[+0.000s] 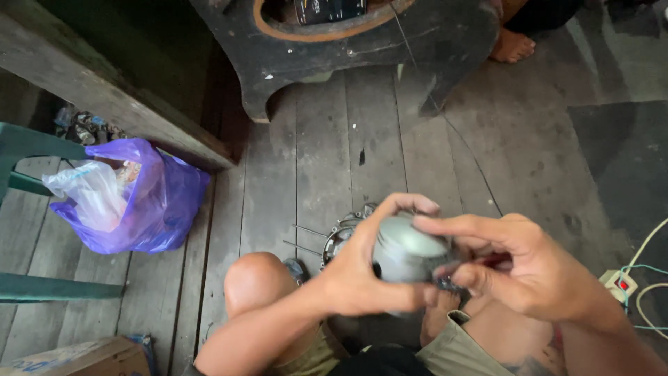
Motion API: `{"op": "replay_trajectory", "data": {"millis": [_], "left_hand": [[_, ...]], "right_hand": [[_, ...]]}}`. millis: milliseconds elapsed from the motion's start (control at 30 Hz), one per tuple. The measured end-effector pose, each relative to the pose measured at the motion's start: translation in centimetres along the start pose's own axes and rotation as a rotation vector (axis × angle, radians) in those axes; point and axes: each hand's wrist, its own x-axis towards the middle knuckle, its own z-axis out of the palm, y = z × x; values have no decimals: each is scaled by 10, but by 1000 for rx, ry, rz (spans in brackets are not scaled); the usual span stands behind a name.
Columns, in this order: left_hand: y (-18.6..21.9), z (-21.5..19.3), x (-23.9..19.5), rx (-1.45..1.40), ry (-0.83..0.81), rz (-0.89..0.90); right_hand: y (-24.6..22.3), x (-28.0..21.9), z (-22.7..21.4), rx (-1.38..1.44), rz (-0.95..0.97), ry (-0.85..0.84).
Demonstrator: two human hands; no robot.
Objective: Cleaning the ring grooves of a motorcycle piston using a small hand tool to remove debris
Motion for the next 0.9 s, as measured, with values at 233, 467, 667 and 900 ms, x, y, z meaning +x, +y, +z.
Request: {"op": "replay_trajectory", "data": {"millis": [233, 467, 667, 900], "left_hand": [[20, 7, 2, 400, 241, -101], [20, 13, 3, 485, 287, -70], [18, 2, 0, 164, 69, -120], [28, 8, 4, 414, 198, -152]], "right_hand": [[7, 1, 7, 29, 53, 23], [7, 4, 18, -52, -20, 79], [3, 2, 5, 65, -8, 2], [9, 0, 2, -7, 42, -3]]}}
